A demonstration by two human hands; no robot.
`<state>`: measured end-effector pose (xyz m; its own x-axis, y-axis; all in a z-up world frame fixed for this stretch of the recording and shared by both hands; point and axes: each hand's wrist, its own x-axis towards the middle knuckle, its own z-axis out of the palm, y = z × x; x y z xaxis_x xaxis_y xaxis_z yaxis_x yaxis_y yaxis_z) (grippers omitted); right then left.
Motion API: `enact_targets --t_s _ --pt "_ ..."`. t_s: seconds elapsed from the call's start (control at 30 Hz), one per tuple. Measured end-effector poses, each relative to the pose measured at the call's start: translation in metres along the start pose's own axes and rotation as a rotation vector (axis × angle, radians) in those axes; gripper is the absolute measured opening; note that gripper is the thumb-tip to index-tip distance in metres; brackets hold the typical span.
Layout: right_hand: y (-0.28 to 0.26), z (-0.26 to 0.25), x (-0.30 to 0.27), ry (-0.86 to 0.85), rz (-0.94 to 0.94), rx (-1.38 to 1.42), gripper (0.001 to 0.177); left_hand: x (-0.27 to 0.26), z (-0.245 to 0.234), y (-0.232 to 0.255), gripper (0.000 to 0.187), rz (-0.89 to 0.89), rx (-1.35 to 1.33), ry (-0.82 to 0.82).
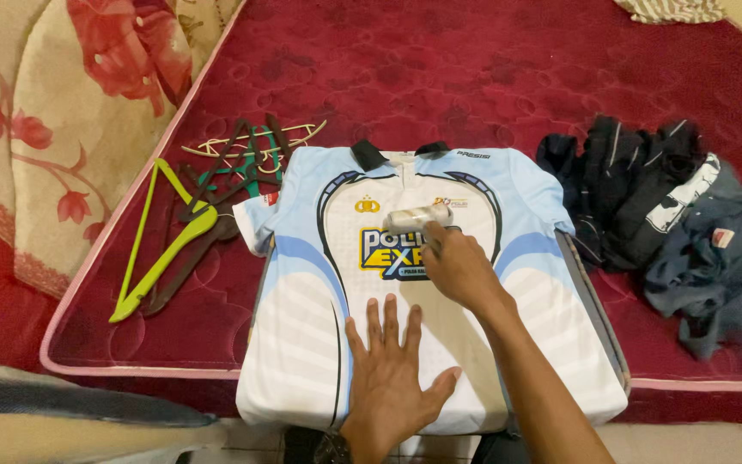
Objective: The person uses a lint roller to remove lint from a light blue and white sports jersey laid flat on a red patterned mattress. The person rolls the adhesive roller repeatedly over the front of the jersey, covering the chest, sides, and lower sections.
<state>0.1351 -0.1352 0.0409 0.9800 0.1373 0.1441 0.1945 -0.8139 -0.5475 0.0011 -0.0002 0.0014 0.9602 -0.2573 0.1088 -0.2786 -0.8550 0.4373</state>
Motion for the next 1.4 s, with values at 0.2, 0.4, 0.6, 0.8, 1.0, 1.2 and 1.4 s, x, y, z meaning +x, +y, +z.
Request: enact_targets --t_s 0.2,0.4,0.6,0.8,1.0,1.2,1.4 --pt "0.004 0.009 0.021 0.022 -0.036 0.041 0.032 0.001 0.000 0.000 0.096 -0.002 0.004 -0.014" --pt "0.003 0.003 -0.001 -0.028 0.059 0.040 0.047 -0.001 0.006 -0.002 0.097 -0.001 0.004 0.015" --pt "0.006 -0.011 -0.042 -0.016 0.026 0.076 0.045 -0.002 0.012 -0.006 0.106 0.045 0.008 0.122" --pt "0.002 -0.029 -0.082 -0.109 0.134 0.059 0.050 -0.002 0.004 -0.003 0.108 0.014 0.007 0.054" --pt "0.003 -0.037 -0.112 -0.079 0.077 0.068 0.047 0.000 -0.002 0.001 0.108 -0.028 0.012 -0.031" --pt "0.000 -0.044 -0.136 -0.065 0.127 0.085 0.049 -0.002 -0.001 0.000 0.109 -0.006 -0.023 0.001" --pt "-0.001 -0.051 -0.155 -0.164 0.285 -0.001 0.053 -0.007 0.006 -0.010 0.091 0.089 -0.036 0.099"
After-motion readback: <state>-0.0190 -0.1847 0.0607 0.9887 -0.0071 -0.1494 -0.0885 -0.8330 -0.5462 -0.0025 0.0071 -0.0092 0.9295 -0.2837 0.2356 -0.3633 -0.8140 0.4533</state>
